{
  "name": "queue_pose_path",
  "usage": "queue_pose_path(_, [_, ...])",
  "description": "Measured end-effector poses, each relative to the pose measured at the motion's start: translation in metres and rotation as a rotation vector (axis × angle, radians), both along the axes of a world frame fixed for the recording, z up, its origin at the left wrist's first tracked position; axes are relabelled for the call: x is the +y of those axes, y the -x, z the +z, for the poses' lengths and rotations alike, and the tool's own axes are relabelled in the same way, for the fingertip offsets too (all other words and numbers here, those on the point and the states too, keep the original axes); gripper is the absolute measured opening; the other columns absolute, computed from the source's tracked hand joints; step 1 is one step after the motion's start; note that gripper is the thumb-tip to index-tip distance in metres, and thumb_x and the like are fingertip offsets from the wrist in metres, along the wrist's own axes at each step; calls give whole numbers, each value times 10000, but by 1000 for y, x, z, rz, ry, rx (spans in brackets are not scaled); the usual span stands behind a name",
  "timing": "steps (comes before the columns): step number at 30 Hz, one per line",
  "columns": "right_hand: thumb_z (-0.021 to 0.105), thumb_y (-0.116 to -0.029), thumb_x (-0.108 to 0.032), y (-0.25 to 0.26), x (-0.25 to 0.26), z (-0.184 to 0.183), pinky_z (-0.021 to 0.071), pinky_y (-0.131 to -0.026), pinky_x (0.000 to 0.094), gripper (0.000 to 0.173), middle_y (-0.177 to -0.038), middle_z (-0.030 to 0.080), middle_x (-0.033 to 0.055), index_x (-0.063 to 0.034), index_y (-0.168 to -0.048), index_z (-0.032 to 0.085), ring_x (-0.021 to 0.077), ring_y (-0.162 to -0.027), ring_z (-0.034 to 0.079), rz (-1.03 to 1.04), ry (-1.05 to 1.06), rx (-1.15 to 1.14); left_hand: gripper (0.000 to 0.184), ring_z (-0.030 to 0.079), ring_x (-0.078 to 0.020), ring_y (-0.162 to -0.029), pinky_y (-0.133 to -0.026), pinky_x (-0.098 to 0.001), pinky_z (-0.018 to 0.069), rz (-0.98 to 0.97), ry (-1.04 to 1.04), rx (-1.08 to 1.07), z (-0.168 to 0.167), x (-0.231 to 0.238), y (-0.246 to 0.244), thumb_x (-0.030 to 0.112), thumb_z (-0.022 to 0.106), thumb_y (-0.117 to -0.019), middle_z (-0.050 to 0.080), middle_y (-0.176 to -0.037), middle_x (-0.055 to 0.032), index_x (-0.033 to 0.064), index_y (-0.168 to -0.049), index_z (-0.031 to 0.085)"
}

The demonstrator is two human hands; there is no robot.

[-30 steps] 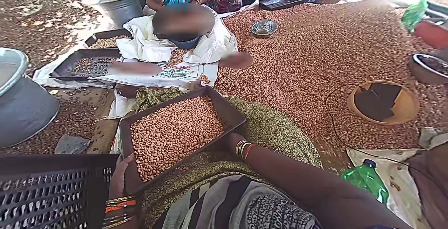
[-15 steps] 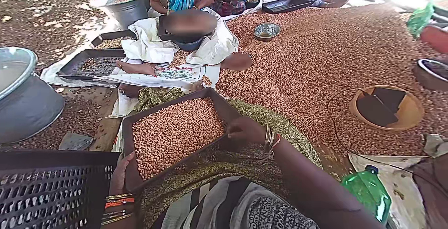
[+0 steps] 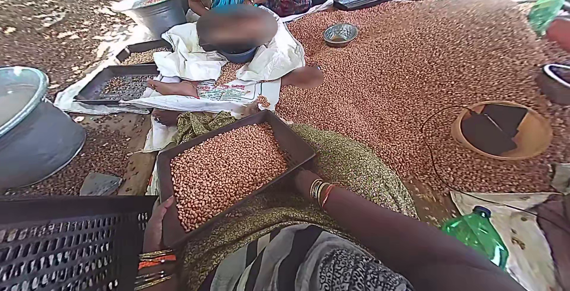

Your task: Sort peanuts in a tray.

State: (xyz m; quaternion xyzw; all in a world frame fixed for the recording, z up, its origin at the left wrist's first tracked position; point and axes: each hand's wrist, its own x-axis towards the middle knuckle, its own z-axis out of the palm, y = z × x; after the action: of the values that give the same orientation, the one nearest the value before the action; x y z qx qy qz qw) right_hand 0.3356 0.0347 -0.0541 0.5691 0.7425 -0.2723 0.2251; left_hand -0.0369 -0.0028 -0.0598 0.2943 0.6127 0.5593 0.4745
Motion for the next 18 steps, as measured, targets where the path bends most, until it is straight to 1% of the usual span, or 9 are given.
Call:
queue_pose_path(3, [573,-1019,-98,3,2,-11,519,-974,636,287,-1327,608,297,63,-1246,643,479,-1244,597,-109,-14,15,545,665,3,-973,-792,-191,570,18,-4,-23,1,-2,-3,200,488,-991,649,-1206,-6,106,-1515,372])
queue_pose_path(4, [573,-1016,-110,5,3,-13,521,-973,640,298,-1331,610,291,46,-1261,640,472,-1233,609,-156,-12,18,517,674,3,-951,-770,-189,577,28,-13,-40,2,-2,-5,194,487,-994,662,-1172,-2,106,-1494,393])
queue_pose_path(6, [571,-1002,-93,9,4,-11,518,-978,646,276,-1299,635,282,43,-1226,657,462,-1215,627,-211,5,18,484,679,9,-924,-744,-183,583,28,-29,-74,3,-1,-5,184,471,-1009,664,-1127,4,102,-1479,393])
queue_pose_path(8, [572,-999,-81,11,5,-8,511,-984,644,246,-1271,652,280,47,-1180,679,459,-1209,629,-192,24,18,486,681,5,-945,-762,-190,586,32,-27,-91,2,-2,-5,185,465,-1019,668,-1153,0,106,-1493,389])
queue_pose_path(12, [544,-1019,-93,14,3,-4,506,-999,627,253,-1267,658,275,49,-1177,681,453,-1217,628,-177,12,11,453,671,11,-952,-782,-181,574,38,-42,-81,5,-3,-9,199,423,-1057,659,-1167,-9,86,-1494,385])
queue_pose_path(14, [555,-1014,-89,15,2,-1,499,-1007,627,251,-1272,657,275,53,-1179,681,456,-1222,624,-175,7,8,373,684,9,-951,-782,-194,589,53,-78,-139,5,-4,-11,225,380,-1087,686,-1130,12,107,-1432,460])
queue_pose_path(16, [564,-1009,-94,14,1,-2,503,-998,631,247,-1266,660,271,46,-1174,683,455,-1212,630,-162,-12,9,352,695,1,-974,-799,-212,601,40,-140,-189,2,-7,-13,278,330,-1111,713,-1120,39,135,-1359,536])
queue_pose_path(17, [566,-1007,-102,13,1,-4,504,-992,639,251,-1263,663,271,42,-1175,684,456,-1206,633,-158,-25,17,365,699,-6,-982,-799,-217,605,28,-202,-198,-1,-10,-14,294,319,-1115,719,-1122,31,128,-1347,547])
queue_pose_path(18, [571,-1004,-105,12,1,-6,503,-990,645,253,-1262,662,272,41,-1177,685,460,-1205,632,-158,-34,28,379,703,-36,-998,-802,-237,607,18,-284,-210,-3,-15,-17,293,328,-1118,716,-1140,-8,94,-1361,538])
